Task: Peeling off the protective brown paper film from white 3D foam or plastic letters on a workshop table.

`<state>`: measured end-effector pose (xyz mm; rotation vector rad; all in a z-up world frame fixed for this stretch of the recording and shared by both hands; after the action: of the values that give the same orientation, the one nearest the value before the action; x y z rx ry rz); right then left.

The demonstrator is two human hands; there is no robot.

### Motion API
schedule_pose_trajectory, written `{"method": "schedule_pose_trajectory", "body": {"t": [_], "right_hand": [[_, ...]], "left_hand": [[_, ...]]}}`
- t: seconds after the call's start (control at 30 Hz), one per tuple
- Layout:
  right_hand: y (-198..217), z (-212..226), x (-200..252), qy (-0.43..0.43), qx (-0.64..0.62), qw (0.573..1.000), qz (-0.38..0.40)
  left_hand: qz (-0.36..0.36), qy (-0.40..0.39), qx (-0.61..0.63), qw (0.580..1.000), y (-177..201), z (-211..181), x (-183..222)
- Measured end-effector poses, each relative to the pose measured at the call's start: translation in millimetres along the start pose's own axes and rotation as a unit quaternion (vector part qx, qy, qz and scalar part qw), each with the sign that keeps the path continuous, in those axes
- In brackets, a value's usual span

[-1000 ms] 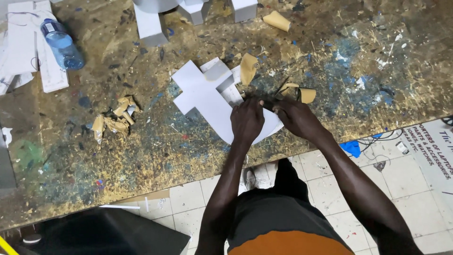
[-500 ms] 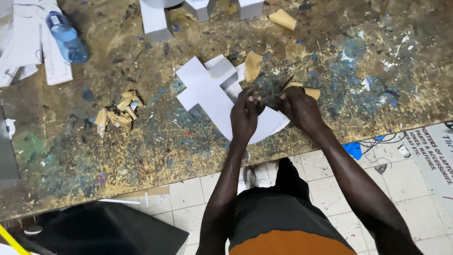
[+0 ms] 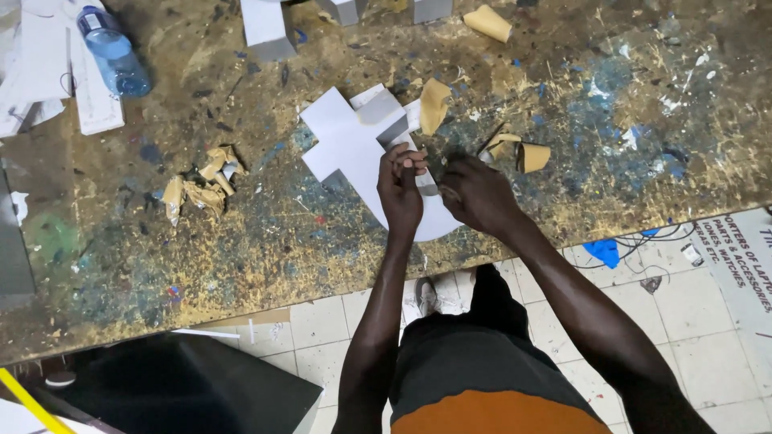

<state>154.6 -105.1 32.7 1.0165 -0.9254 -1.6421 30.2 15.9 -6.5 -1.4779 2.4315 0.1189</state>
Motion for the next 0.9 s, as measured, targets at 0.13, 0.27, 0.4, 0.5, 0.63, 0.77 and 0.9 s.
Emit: {"method": "schedule_pose_trajectory", "body": {"t": [0.13,0.27,0.4,0.5,0.63,0.77,0.9], "right_hand": [[-1,2,-13,-0.029,0.012,0.998,0.052],[17,10,-23,-0.078,-0.021,0.992,0.101],[9,7,-24,-0.119,-0.041,0.985,0.117],[14,17,-25,-0.102,-0.021,0.990,0.093],[26,24,-23,-0.110,-0.032,0.988,0.100],[22,23,-19,-0.109,-0.028,0.988,0.104],[9,15,-17,-0.086,-0.009,0.994,0.071]], "left_hand": [[0.000,-0.009,0.000,1.000,1,2,0],[0.002,-0.014,-0.009,1.000,0,-1,-1],[-0.008,-0.018,-0.009,1.000,1,2,1],[-0.007,-0.011,-0.008,1.000,0,5,1],[-0.003,-0.014,-0.011,1.000,0,2,-1],[-0.001,-0.011,-0.003,1.000,0,4,-1],[-0.001,-0.005,-0.003,1.000,2,0,0]]}}
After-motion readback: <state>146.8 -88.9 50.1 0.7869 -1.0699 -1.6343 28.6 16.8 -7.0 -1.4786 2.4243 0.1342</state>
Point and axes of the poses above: each hand's wrist, its own x-axis away from the middle knuckle, its own y-axis out of the back of the hand, z = x × y, the point moved 2 cm from there along -x, towards the middle knuckle, and after that the axes turned 8 degrees about -x, right-handed, at the moved point
